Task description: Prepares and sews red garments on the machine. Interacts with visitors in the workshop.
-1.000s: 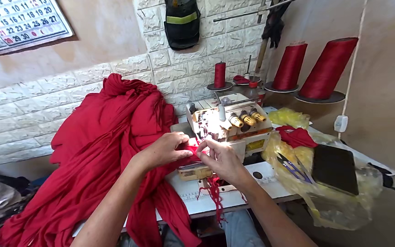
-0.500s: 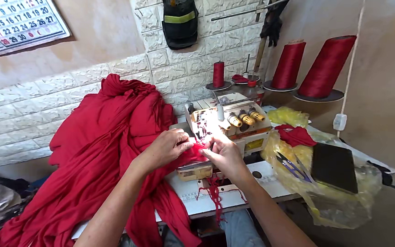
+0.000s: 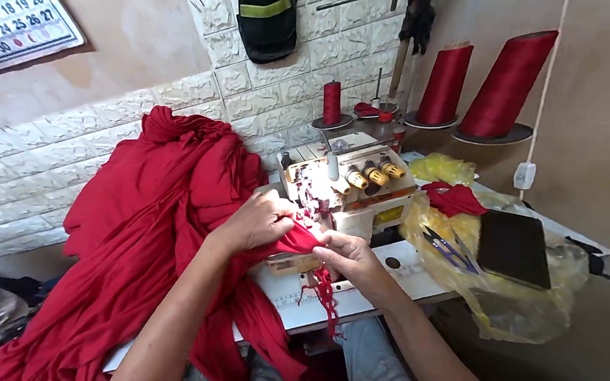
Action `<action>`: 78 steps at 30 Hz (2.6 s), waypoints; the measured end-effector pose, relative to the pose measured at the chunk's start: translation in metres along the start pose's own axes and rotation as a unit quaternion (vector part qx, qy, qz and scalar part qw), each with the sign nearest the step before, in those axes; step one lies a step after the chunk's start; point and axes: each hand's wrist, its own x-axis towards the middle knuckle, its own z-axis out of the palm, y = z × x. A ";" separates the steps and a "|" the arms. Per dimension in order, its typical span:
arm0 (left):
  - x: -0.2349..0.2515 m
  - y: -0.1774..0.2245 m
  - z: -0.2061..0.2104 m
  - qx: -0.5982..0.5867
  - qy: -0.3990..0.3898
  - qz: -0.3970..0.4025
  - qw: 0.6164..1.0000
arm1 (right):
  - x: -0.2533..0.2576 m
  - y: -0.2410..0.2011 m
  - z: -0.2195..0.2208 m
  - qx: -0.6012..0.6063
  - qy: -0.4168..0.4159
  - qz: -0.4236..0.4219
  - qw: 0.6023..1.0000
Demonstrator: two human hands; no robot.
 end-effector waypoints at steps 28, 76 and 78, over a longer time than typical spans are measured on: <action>-0.001 0.000 0.006 -0.029 -0.006 -0.008 1.000 | -0.010 0.006 0.001 0.024 -0.003 0.000 1.000; -0.015 0.048 0.079 0.124 0.252 -0.163 0.946 | -0.017 0.024 0.020 -0.386 0.193 -0.131 0.892; -0.012 0.046 0.079 0.113 0.249 -0.198 0.941 | -0.022 0.024 0.023 -0.385 0.184 -0.125 0.896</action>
